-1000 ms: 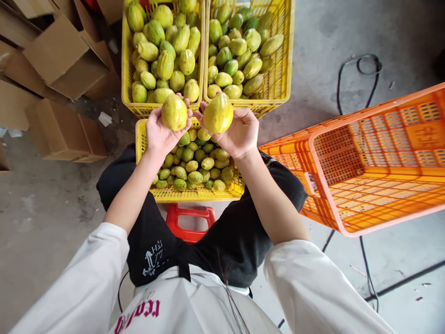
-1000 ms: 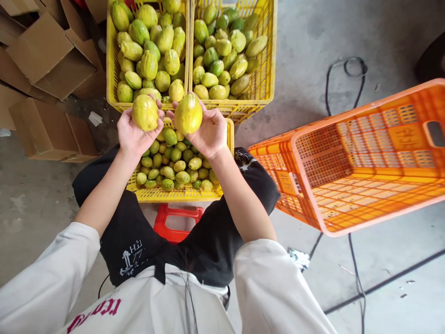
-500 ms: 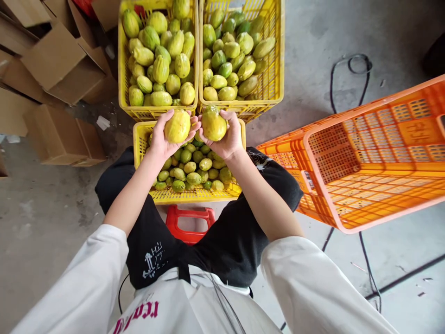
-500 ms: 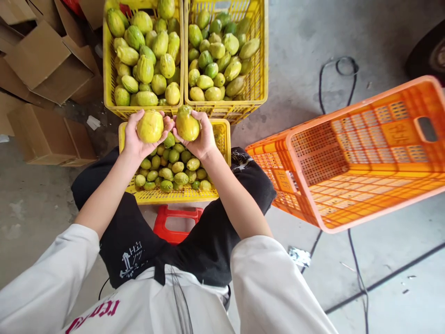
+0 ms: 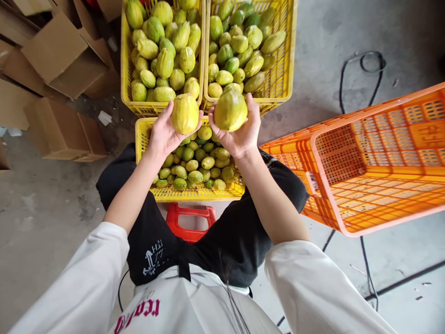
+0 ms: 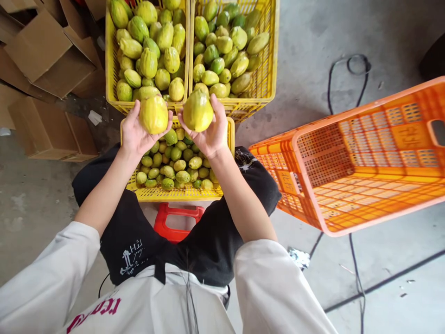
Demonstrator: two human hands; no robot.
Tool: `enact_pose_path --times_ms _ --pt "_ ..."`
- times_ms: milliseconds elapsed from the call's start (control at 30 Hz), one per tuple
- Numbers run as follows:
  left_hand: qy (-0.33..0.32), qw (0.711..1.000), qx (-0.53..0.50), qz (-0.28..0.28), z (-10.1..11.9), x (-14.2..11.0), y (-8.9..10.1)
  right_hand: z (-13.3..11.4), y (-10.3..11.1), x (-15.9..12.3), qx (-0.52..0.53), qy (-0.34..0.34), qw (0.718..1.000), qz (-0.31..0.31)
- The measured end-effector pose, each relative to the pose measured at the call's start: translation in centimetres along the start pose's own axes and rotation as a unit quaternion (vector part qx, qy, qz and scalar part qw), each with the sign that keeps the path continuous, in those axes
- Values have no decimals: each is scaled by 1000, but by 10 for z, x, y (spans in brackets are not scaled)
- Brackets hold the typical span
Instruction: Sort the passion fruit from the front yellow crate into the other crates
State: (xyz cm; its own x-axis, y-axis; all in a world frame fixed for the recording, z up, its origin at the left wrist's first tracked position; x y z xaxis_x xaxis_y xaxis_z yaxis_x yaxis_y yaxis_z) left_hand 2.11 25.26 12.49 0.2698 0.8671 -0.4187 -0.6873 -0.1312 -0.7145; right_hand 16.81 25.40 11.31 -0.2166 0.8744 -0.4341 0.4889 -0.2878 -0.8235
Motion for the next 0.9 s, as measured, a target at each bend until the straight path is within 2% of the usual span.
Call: enact_pose_path --times_ms 133,300,400,533,667,767,900 --pt "18 1000 -10 8 -9 3 0 5 0 -2 -35 -10 999 13" --pt "40 997 -7 70 -23 8 12 19 4 1 -65 -58 995 47" --pt "45 996 4 81 -23 9 15 19 6 3 -71 -52 994 58" --pt "27 997 -22 75 -13 8 13 12 4 1 -59 -27 997 30" --pt "6 995 -38 95 -5 7 12 9 4 1 -33 -18 999 18" --pt "-8 994 -39 103 -1 6 11 7 3 1 -51 -1 999 7" --pt "-1 997 -42 65 -3 5 7 8 0 2 -59 -2 998 -19"
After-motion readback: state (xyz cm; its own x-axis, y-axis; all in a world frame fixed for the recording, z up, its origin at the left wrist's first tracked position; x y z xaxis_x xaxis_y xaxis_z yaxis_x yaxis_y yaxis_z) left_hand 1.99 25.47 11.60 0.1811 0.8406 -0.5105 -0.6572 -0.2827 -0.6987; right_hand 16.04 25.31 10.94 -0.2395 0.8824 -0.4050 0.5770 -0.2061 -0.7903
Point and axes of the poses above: each hand's wrist, its own x-axis towards the middle knuckle, its own y-axis out of the back of the hand, z = x × y, the point moved 6 cm from there along x, towards the middle knuckle, and after that the axes turned 5 degrees about z, right-handed, at the moved point
